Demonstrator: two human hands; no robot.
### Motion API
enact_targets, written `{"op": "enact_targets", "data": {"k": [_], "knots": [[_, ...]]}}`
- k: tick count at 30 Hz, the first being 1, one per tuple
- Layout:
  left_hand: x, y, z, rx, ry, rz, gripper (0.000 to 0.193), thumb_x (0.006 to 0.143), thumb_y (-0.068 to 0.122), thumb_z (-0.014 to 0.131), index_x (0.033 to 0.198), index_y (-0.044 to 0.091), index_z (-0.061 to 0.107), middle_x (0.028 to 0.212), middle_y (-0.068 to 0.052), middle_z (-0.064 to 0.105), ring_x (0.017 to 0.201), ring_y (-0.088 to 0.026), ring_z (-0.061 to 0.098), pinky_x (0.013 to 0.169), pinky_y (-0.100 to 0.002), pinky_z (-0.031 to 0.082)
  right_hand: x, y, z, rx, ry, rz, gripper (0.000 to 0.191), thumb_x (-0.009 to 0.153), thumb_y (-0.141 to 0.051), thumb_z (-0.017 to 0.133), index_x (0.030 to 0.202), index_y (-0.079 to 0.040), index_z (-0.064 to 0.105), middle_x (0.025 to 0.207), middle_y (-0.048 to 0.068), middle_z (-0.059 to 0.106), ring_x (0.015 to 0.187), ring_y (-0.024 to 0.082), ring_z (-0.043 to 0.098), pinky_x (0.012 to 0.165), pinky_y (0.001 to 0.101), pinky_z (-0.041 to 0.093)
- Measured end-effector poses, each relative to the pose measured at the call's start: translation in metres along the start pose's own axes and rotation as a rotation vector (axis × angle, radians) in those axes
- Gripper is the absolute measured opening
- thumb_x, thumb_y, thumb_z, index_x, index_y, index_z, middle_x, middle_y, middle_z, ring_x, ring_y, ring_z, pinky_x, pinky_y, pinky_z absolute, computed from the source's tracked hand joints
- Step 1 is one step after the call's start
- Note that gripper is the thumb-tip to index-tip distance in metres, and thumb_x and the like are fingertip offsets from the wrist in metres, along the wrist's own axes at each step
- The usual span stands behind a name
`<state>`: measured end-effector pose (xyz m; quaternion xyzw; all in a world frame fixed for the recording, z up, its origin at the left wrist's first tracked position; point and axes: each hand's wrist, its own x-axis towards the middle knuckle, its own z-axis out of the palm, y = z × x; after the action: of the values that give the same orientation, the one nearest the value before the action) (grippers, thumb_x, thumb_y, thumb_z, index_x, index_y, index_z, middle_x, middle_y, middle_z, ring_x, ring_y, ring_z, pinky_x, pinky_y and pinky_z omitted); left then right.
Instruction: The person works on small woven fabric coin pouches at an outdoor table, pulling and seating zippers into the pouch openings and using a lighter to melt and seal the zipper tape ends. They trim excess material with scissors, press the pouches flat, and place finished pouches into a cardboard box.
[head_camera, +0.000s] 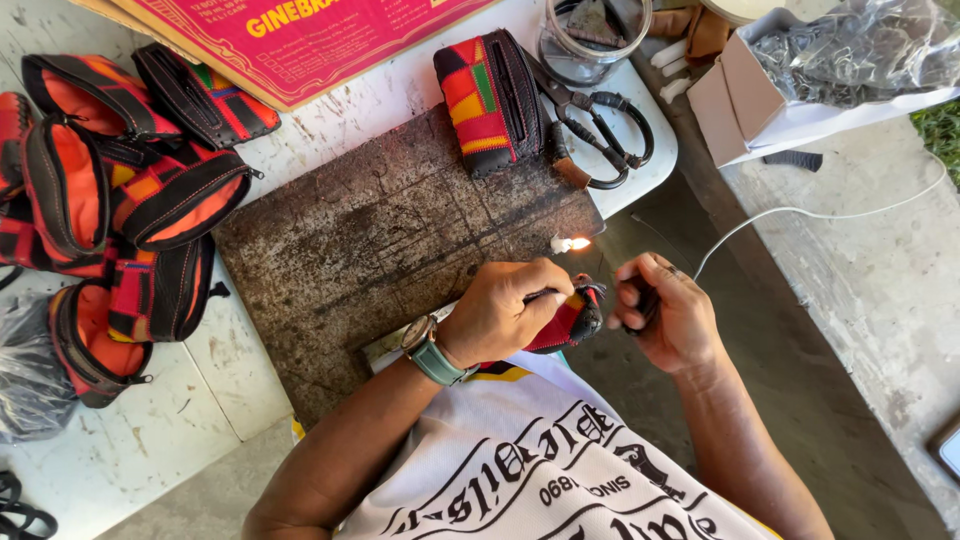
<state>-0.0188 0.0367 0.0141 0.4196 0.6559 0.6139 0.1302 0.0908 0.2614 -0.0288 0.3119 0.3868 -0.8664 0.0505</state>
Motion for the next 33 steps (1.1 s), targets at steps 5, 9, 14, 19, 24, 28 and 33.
{"op": "enact_targets", "data": {"k": [5, 9, 14, 19, 24, 28, 33], "knots": [[-0.003, 0.005, -0.001, 0.109, -0.066, -0.031, 0.012, 0.095, 0.002, 0.065, 0.099, 0.007, 0.055, 0.082, -0.012, 0.067, 0.073, -0.031, 0.069, 0.063, -0.039, 0.053, -0.024, -0.008, 0.015, -0.546, -0.129, -0.379, 0.024, 0.094, -0.010, 0.076, 0.115, 0.001, 0.070, 0.079, 0.001, 0.049, 0.064, 0.007, 0.040, 0.057, 0.0262, 0.035], [-0.007, 0.013, -0.001, 0.196, -0.141, 0.030, 0.011, 0.095, 0.002, 0.064, 0.098, 0.008, 0.056, 0.082, -0.012, 0.067, 0.072, -0.034, 0.067, 0.062, -0.042, 0.051, -0.042, -0.021, 0.031, -1.004, -0.242, -0.624, 0.039, 0.079, -0.008, 0.085, 0.116, -0.005, 0.075, 0.086, 0.000, 0.056, 0.062, 0.004, 0.042, 0.053, 0.0247, 0.035], [-0.012, 0.022, -0.003, 0.201, -0.162, 0.075, 0.012, 0.094, 0.001, 0.064, 0.099, 0.009, 0.056, 0.082, -0.009, 0.066, 0.072, -0.031, 0.067, 0.062, -0.041, 0.050, -0.041, -0.020, 0.043, -0.954, -0.389, -0.652, 0.014, 0.091, -0.009, 0.079, 0.104, -0.005, 0.075, 0.097, 0.001, 0.065, 0.077, 0.005, 0.057, 0.063, 0.0216, 0.045], [-0.019, 0.022, -0.006, 0.198, -0.184, 0.137, 0.015, 0.093, 0.003, 0.067, 0.102, 0.010, 0.058, 0.086, -0.007, 0.067, 0.080, -0.029, 0.068, 0.071, -0.042, 0.051, -0.036, -0.013, 0.033, -0.523, -0.336, -0.153, 0.015, 0.092, -0.014, 0.076, 0.098, -0.002, 0.070, 0.083, 0.001, 0.064, 0.065, 0.006, 0.051, 0.053, 0.0208, 0.039], [-0.026, 0.020, -0.004, 0.198, -0.153, 0.115, 0.018, 0.096, 0.005, 0.067, 0.112, 0.012, 0.061, 0.093, -0.006, 0.070, 0.085, -0.027, 0.068, 0.076, -0.041, 0.053, -0.030, -0.009, 0.026, -0.427, -0.287, -0.081, 0.019, 0.092, -0.016, 0.076, 0.098, 0.000, 0.069, 0.081, 0.001, 0.063, 0.062, 0.007, 0.053, 0.053, 0.0224, 0.043], [-0.030, 0.023, -0.003, 0.207, -0.200, 0.074, 0.027, 0.098, 0.005, 0.067, 0.123, 0.014, 0.066, 0.091, -0.006, 0.070, 0.085, -0.026, 0.070, 0.078, -0.040, 0.055, -0.027, -0.011, 0.026, -0.464, -0.291, -0.040, 0.022, 0.090, -0.018, 0.077, 0.097, 0.001, 0.070, 0.078, 0.003, 0.063, 0.060, 0.007, 0.052, 0.050, 0.0229, 0.041], [-0.033, 0.025, -0.002, 0.165, -0.101, 0.161, 0.034, 0.098, 0.003, 0.067, 0.131, 0.011, 0.065, 0.115, -0.008, 0.075, 0.099, -0.024, 0.074, 0.089, -0.036, 0.059, -0.040, -0.013, 0.027, -0.473, -0.391, -0.252, 0.037, 0.085, -0.027, 0.081, 0.112, -0.005, 0.069, 0.091, -0.001, 0.061, 0.074, 0.004, 0.051, 0.061, 0.0200, 0.041]]}}
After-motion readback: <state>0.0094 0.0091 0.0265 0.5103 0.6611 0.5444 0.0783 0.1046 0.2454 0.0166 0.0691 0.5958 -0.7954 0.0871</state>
